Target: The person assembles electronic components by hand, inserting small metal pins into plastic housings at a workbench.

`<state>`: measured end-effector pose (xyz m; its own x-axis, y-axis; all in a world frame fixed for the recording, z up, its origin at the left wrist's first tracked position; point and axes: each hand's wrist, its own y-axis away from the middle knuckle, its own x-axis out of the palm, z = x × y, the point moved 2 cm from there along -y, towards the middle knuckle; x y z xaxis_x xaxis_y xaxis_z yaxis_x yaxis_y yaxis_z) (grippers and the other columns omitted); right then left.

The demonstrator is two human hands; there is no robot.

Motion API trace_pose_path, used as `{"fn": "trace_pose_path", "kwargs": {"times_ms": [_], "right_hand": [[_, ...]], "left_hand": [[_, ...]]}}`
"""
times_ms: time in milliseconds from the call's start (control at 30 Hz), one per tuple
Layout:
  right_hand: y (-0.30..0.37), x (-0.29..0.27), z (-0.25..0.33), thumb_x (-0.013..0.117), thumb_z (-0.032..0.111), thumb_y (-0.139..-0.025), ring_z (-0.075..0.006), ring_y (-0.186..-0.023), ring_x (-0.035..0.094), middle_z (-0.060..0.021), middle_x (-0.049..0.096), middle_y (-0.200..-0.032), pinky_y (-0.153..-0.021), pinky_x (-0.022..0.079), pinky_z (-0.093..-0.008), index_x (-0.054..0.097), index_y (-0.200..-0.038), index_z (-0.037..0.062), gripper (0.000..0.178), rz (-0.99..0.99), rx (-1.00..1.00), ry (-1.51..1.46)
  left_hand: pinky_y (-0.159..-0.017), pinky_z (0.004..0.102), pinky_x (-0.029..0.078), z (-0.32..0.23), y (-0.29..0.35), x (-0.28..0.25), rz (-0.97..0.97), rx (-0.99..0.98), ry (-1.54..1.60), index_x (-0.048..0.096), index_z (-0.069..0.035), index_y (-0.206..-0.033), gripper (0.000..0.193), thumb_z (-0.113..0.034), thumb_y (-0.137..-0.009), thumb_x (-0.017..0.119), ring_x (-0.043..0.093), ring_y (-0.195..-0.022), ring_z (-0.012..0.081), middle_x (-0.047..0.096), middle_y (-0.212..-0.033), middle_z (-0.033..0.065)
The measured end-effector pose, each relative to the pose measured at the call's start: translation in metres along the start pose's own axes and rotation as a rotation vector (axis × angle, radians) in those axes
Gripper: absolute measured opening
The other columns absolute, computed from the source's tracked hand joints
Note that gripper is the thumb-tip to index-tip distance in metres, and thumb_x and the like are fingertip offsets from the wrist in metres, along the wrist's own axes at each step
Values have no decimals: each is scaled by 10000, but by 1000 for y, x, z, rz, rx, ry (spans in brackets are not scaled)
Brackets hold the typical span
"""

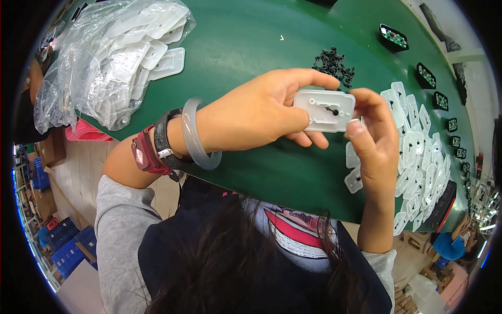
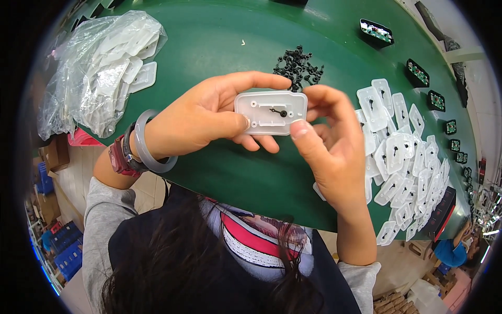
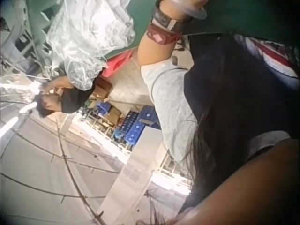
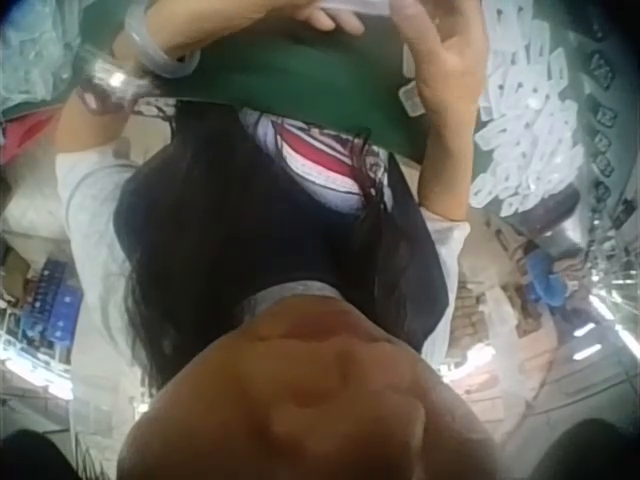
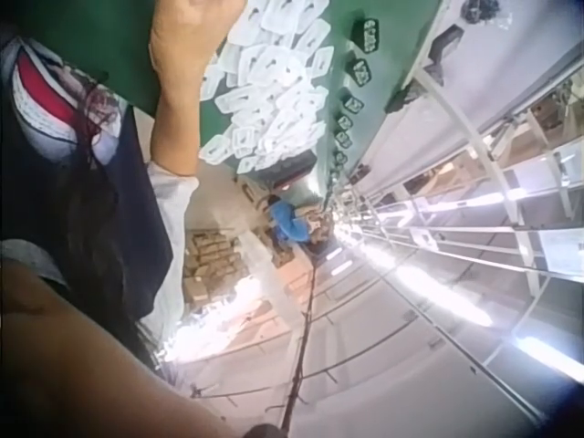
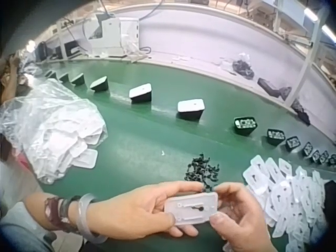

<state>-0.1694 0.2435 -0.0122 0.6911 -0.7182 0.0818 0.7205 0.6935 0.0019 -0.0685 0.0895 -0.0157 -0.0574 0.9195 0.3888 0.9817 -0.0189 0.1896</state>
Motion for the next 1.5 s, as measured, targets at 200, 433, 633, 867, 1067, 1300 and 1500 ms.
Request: {"fn": "trace_pose_path", "kwargs": {"times_ms": [200, 433, 633, 867, 1067, 1300, 1500], "right_hand": [[2, 1, -5, 604, 83, -837, -104, -761, 491, -57, 555, -866, -702, 429, -222, 566, -1026, -3, 211, 193, 229, 18], [1, -4, -11, 580, 66, -826, -92, -715, 477, -35, 549, -811, -680, 406, -192, 557, -960, 17, 145, 232, 260, 81], [3, 2, -12, 569, 64, -818, -88, -716, 480, -35, 553, -811, -677, 397, -184, 548, -958, 25, 147, 205, 188, 150], [8, 11, -2, 573, 61, -818, -92, -739, 484, -42, 558, -842, -691, 396, -184, 540, -1012, 23, 200, 182, 155, -47], [8, 3, -4, 587, 72, -823, -95, -758, 488, -47, 562, -869, -700, 396, -186, 532, -1048, 20, 236, 258, 296, -78], [4, -1, -12, 587, 75, -832, -97, -763, 496, -42, 564, -855, -705, 401, -188, 536, -1030, 23, 211, 289, 333, -22], [5, 4, -11, 591, 45, -823, -110, -802, 514, -65, 557, -922, -719, 423, -203, 523, -1070, 22, 258, 253, 253, -4]], "left_hand": [[-655, 223, 529, 10, 4, 5, 3, 74, -172, 304, -11, -1427, 655, 81, -784, 387, 662, -802, 206, 575, -1168, 188], [-626, 233, 522, 9, 7, 14, -16, 54, -397, 300, -24, -1434, 662, 91, -787, 376, 641, -733, 189, 603, -1082, 165], [-616, 234, 533, 5, 9, 13, -38, 100, -605, 264, -13, -1437, 666, 87, -790, 384, 658, -745, 207, 613, -1054, 180], [-615, 220, 552, -2, 8, 4, 77, -91, 25, 226, 25, -1419, 648, 74, -798, 403, 688, -807, 248, 606, -1058, 218], [-616, 210, 560, -3, 7, 5, 83, -129, 66, 227, 48, -1396, 625, 70, -799, 413, 695, -844, 272, 602, -1059, 234], [-591, 206, 535, 2, 8, 7, 33, -50, -133, 264, 32, -1367, 583, 69, -806, 419, 689, -798, 229, 618, -1022, 196], [-578, 224, 522, 6, 11, 9, -16, 37, -506, 418, 14, -1206, 415, 65, -798, 469, 673, -743, 207, 633, -979, 157]]}}
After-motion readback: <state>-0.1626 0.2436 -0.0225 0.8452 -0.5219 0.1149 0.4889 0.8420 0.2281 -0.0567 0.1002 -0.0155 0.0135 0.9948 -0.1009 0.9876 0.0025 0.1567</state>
